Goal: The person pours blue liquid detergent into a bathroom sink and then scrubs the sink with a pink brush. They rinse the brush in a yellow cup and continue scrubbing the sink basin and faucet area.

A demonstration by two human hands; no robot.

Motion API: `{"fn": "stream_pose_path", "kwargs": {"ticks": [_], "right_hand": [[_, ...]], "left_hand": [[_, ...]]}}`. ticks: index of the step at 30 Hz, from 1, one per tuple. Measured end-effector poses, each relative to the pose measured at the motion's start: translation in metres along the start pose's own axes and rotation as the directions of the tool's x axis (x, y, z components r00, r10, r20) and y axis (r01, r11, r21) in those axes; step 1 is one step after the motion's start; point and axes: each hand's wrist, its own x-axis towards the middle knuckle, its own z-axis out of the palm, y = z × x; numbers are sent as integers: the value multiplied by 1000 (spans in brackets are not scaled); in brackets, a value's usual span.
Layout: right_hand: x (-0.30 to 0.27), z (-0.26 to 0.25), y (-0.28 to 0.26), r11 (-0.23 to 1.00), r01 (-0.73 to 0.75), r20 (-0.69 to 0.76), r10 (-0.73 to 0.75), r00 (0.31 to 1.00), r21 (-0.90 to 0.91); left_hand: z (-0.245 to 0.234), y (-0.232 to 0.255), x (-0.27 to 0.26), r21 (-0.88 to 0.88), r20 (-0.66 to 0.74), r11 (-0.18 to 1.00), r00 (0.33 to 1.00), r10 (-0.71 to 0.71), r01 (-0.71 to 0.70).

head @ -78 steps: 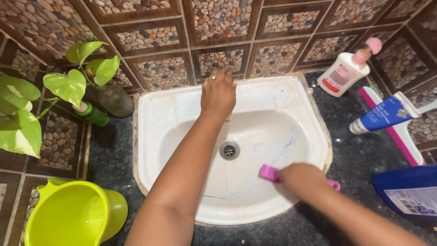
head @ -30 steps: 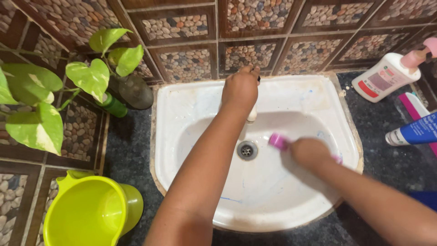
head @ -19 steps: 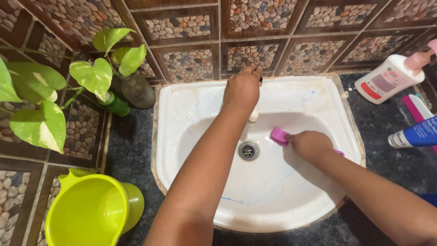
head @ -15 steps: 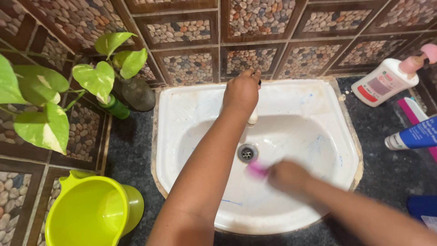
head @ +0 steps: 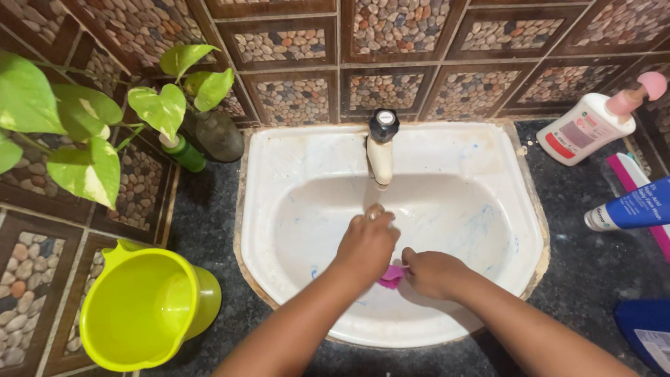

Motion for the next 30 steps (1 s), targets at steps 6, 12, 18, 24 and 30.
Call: {"fn": "stream_pose_path", "kwargs": {"ticks": [6,12,18,24,30], "right_hand": [[1,0,-14,982,129,-69,-120,990,140],[-34,-23,7,991,52,100,-65,993,125],[-65,-49,58,991,-14,109,0,994,129],[-57,-51,9,997,-34,102,41,994,-67],[9,-15,-54,993,108,53,-105,993,-38]], "left_hand": [[8,-6,-35,153,470,979,861,-194,137],[-5,7,-33,198,629,971,743,-231,134],[8,18,-32,-113,533,963,833,-147,243],[-28,-27,-61,-232,70,906,935,-347,353],[-89,-42,-91,-216,-159,812,801,-577,542]]}}
